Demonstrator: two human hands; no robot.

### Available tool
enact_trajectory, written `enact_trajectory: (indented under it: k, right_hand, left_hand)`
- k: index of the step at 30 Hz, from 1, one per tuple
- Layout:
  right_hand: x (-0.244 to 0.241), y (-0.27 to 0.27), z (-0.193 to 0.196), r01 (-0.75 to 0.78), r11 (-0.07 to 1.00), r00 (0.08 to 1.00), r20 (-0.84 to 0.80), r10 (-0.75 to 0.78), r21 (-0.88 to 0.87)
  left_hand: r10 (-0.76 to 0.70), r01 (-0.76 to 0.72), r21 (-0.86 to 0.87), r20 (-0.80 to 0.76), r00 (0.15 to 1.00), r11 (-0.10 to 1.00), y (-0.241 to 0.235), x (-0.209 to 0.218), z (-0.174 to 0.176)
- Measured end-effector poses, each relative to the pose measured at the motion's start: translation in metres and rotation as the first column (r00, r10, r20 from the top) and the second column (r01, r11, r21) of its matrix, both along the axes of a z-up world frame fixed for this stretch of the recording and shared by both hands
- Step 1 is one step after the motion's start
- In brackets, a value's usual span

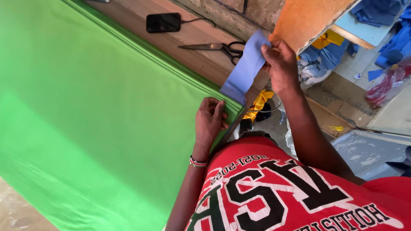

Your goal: The person folds a large green fabric sheet on a table, aligning the edges and smoothing the surface. They repeat this process with multiple green sheets, stacking the folded items on the table.

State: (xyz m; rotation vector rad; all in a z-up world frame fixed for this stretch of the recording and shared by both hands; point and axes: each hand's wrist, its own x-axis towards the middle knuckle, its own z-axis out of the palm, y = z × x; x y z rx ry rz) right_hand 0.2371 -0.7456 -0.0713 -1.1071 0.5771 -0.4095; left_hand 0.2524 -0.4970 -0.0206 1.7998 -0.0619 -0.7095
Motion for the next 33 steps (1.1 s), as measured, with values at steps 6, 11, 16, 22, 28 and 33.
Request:
enact_trajectory:
  k: [6, 11, 16, 22, 28, 33]
  right_hand:
    - [-0.018, 0.057, 0.086, -0.098, 0.796, 0.972, 0.115, 0.207, -0.598]
    - [-0.041, 0.11, 0.132, -0.418, 0.212, 0.749, -0.203, 0.631, -0.883]
    - [-0.056, 0.115, 0.103, -0.439, 0.301, 0.804, -0.221, 0.552, -0.846]
    - [-0.063, 0.106, 0.073, -0.336, 0.252, 0.904, -0.237, 0.355, -0.907]
    - [-0.075, 0.107, 0.061, -0.33, 0.288, 0.92, -0.239, 0.311, -0.899]
    - [-0.081, 0.113, 0.068, -0.334, 0.397, 0.917, -0.197, 0.347, -0.855]
  left_hand:
    - [-0.018, -0.008, -0.24, -0.107, 0.994, 0.971, 0.016, 0.0, -0.032]
    - [0.145, -0.313, -0.431, -0.381, 0.913, 0.846, 0.038, 0.007, -0.043]
    - [0.315, -0.391, -0.388, -0.248, 0.916, 0.835, 0.064, -0.005, -0.019]
    - [0.323, -0.337, -0.292, -0.098, 0.941, 0.895, 0.064, -0.008, -0.001]
    - [0.283, -0.308, -0.29, -0.125, 0.951, 0.906, 0.059, -0.018, -0.022]
    - [0.089, -0.126, 0.195, 0.19, 0.978, 0.973, 0.074, -0.016, -0.018]
